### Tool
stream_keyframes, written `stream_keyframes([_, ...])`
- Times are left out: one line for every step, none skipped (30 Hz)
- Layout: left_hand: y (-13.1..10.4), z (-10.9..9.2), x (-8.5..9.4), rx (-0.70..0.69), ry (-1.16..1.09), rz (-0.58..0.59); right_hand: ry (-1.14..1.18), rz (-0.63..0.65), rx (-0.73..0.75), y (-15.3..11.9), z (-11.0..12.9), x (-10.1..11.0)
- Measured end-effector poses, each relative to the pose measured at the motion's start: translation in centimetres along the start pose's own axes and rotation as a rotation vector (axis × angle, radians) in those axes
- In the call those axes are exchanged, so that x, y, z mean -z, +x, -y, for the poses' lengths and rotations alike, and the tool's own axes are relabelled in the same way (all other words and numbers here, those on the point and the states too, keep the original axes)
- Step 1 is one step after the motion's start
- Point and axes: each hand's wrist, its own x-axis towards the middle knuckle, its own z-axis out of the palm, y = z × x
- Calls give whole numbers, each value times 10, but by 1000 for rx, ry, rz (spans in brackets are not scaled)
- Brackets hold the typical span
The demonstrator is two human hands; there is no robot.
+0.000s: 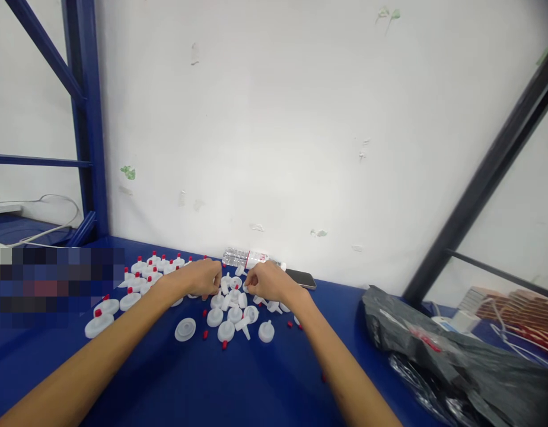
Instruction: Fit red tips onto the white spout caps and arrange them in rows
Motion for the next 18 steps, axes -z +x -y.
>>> stream_keyframes([0, -1, -1, 2, 4, -1, -10, 6, 5, 0, 1, 1])
stream_keyframes([0, -2, -1, 4, 10, -4, -18, 11, 10, -1, 3, 1])
stream_keyframes([0, -3, -2, 7, 18, -9, -26, 15, 16, -1, 3, 1])
stream_keyframes([-1, -5, -1, 12, 28, -18, -33, 18, 21, -1, 4, 1])
stream_keyframes([-2, -7, -1, 18, 40, -31, -38, 19, 27, -2, 4, 1])
stream_keyframes([-3, -9, 0, 24, 52, -47, -41, 20, 32, -2, 4, 1])
stream_keyframes([-4, -12, 1, 31, 65, -62, -42, 18, 36, -2, 3, 0])
stream_keyframes([-4, -13, 1, 37, 77, -76, -41, 15, 39, -2, 2, 0])
stream_keyframes([-5, -14, 2, 41, 89, -86, -37, 11, 40, -1, 0, -1])
stream_keyframes([-5, -15, 3, 44, 100, -92, -32, 5, 41, -1, -2, -1])
stream_keyframes([-5, -15, 3, 45, 108, -93, -25, -1, 40, 0, -5, -1])
stream_keyframes([-4, -15, 3, 44, 114, -88, -17, -8, 37, 1, -8, -2])
stream_keyframes([-4, -14, 2, 41, 119, -78, -11, -15, 33, 2, -10, -3])
stream_keyframes([-3, -13, 2, 36, 122, -65, -6, -21, 27, 3, -13, -3])
stream_keyframes([-2, -12, 2, 28, 124, -53, -3, -27, 22, 4, -15, -4])
stream_keyframes([-1, -11, 2, 20, 128, -44, 0, -33, 16, 4, -16, -5])
stream_keyframes([-1, -11, 2, 11, 132, -41, 1, -37, 13, 5, -17, -5])
stream_keyframes([-1, -10, 2, 3, 137, -44, 0, -39, 12, 5, -17, -6])
